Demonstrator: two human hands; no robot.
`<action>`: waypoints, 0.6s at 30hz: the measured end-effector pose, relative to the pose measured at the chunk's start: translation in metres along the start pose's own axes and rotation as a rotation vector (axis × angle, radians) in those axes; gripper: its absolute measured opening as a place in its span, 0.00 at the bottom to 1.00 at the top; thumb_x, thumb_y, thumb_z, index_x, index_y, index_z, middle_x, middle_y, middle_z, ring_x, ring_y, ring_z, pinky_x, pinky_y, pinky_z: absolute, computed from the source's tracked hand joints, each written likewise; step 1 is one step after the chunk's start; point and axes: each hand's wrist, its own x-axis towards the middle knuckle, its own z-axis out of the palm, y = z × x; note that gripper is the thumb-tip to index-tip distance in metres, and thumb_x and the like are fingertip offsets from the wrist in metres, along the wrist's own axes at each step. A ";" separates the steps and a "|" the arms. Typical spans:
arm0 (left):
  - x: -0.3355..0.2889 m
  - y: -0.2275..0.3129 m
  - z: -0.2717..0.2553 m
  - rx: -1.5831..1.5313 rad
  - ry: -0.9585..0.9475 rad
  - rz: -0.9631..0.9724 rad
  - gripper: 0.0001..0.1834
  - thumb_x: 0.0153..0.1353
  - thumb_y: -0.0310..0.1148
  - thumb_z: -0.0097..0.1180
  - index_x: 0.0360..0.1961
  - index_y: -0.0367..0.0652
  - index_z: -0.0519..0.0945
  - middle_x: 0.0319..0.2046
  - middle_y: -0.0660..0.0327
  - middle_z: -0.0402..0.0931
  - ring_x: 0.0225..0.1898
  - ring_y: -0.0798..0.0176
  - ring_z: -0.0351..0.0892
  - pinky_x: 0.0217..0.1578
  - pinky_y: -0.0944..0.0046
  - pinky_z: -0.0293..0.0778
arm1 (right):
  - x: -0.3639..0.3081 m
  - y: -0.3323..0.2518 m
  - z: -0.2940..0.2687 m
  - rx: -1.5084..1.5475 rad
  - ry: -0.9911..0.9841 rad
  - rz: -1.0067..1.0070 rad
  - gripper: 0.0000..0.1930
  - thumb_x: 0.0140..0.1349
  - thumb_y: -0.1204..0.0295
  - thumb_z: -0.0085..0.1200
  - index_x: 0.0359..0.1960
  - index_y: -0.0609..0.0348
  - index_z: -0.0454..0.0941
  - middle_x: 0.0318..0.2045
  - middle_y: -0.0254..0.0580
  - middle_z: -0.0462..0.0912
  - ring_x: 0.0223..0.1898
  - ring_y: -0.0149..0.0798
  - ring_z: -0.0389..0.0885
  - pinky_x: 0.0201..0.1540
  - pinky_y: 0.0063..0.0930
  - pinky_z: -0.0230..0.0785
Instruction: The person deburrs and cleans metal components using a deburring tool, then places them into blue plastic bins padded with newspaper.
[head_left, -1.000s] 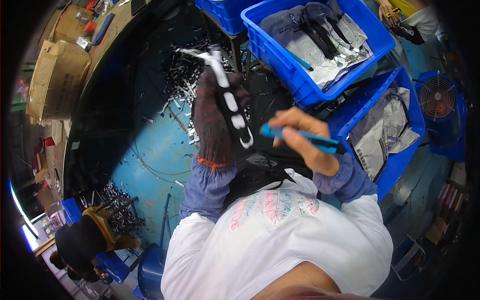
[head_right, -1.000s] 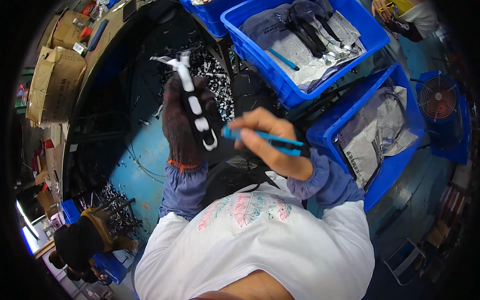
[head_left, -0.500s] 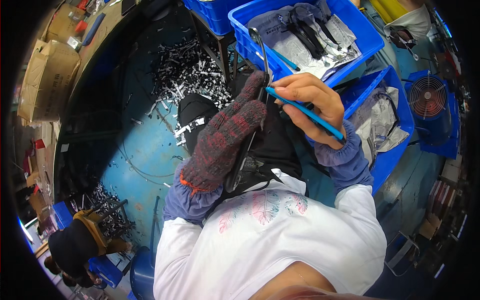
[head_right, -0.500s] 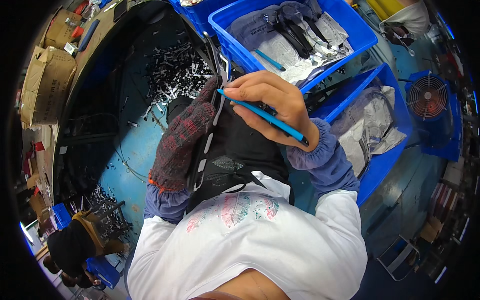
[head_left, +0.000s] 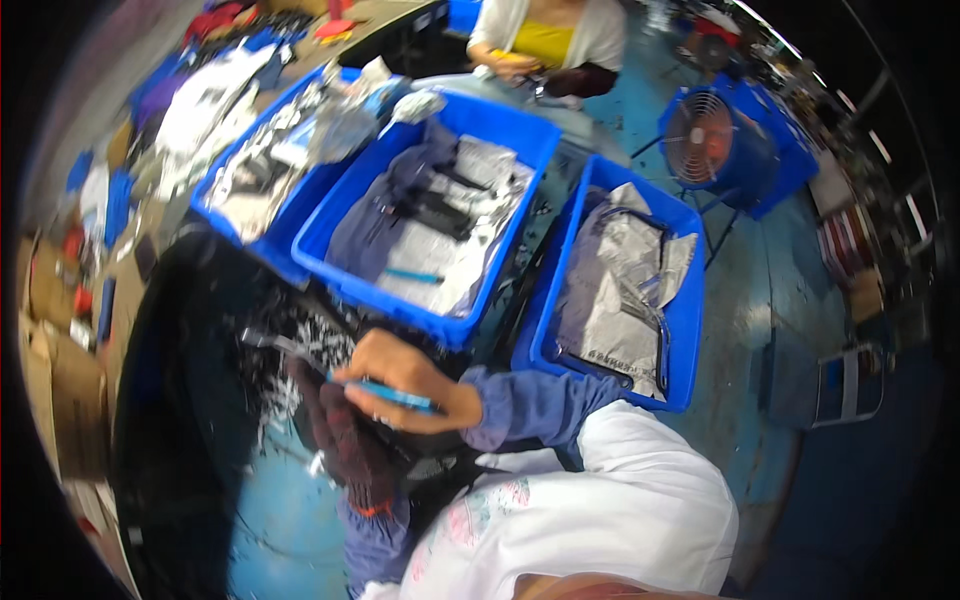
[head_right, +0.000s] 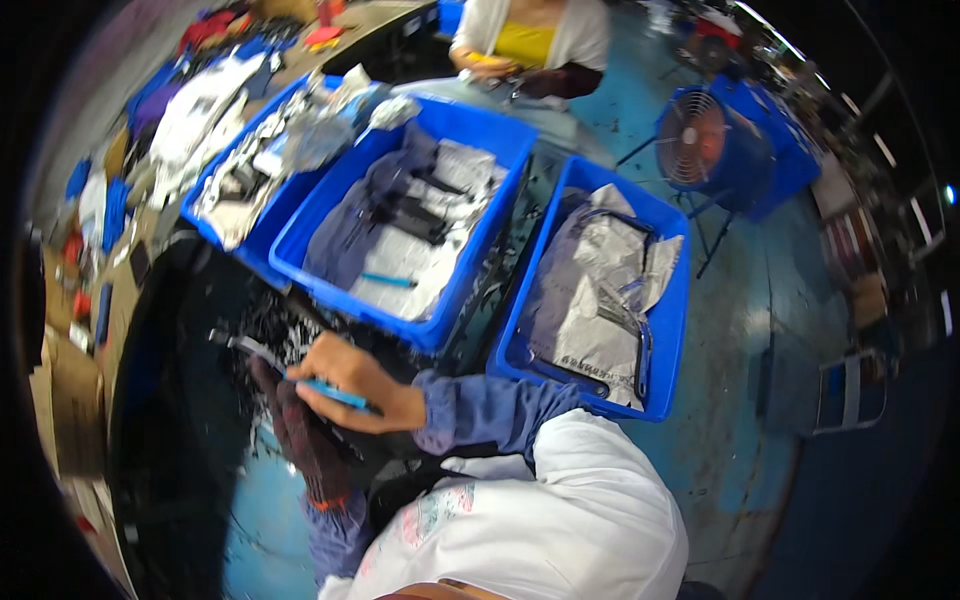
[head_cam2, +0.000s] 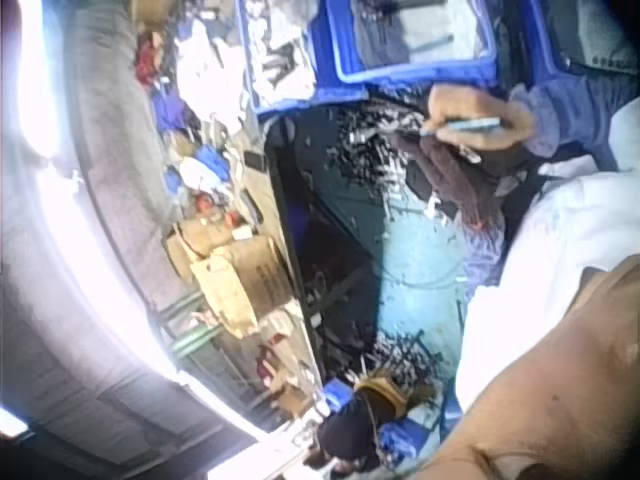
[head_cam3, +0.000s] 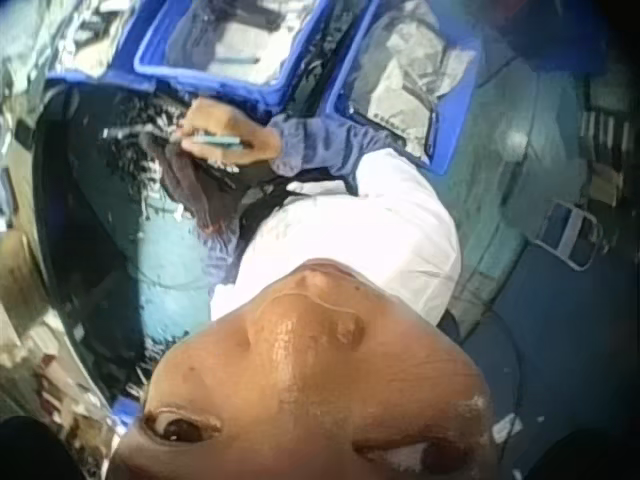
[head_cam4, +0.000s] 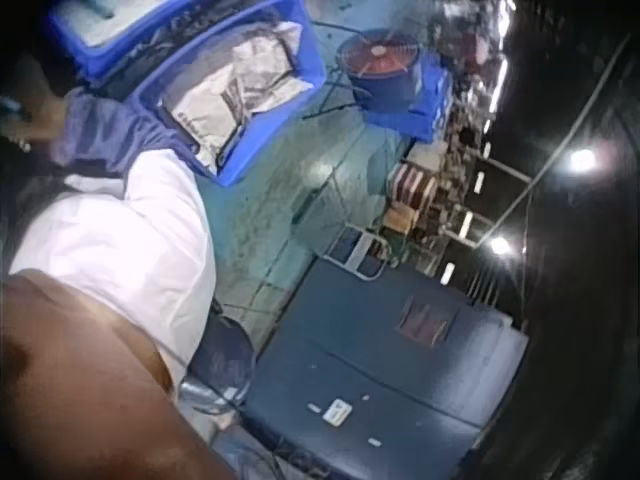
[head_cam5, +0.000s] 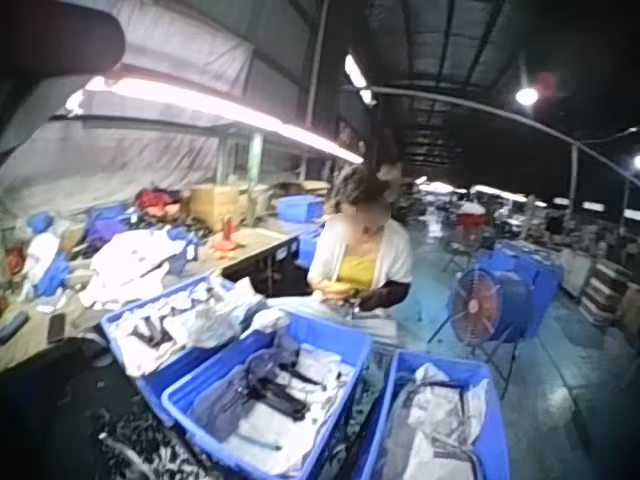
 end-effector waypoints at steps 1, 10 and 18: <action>-0.003 -0.005 -0.006 -0.087 -0.029 -0.020 0.26 0.73 0.42 0.38 0.59 0.29 0.67 0.67 0.51 0.60 0.50 0.63 0.70 0.54 0.63 0.66 | -0.006 -0.006 0.003 0.019 -0.004 -0.005 0.10 0.57 0.78 0.59 0.40 0.66 0.77 0.32 0.48 0.75 0.35 0.49 0.75 0.37 0.37 0.67; 0.010 -0.025 -0.007 -0.127 0.367 -0.098 0.25 0.70 0.46 0.44 0.55 0.33 0.72 0.60 0.56 0.67 0.35 0.68 0.68 0.36 0.69 0.68 | -0.072 -0.029 0.017 0.144 -0.185 0.105 0.11 0.65 0.75 0.51 0.46 0.69 0.70 0.42 0.54 0.74 0.44 0.53 0.77 0.47 0.39 0.72; 0.018 -0.046 -0.019 -0.189 0.382 -0.451 0.24 0.69 0.46 0.47 0.60 0.43 0.69 0.39 0.58 0.75 0.31 0.69 0.73 0.28 0.71 0.70 | -0.073 -0.020 0.023 0.053 -0.225 -0.103 0.12 0.70 0.73 0.47 0.51 0.62 0.66 0.48 0.47 0.70 0.52 0.43 0.76 0.50 0.26 0.72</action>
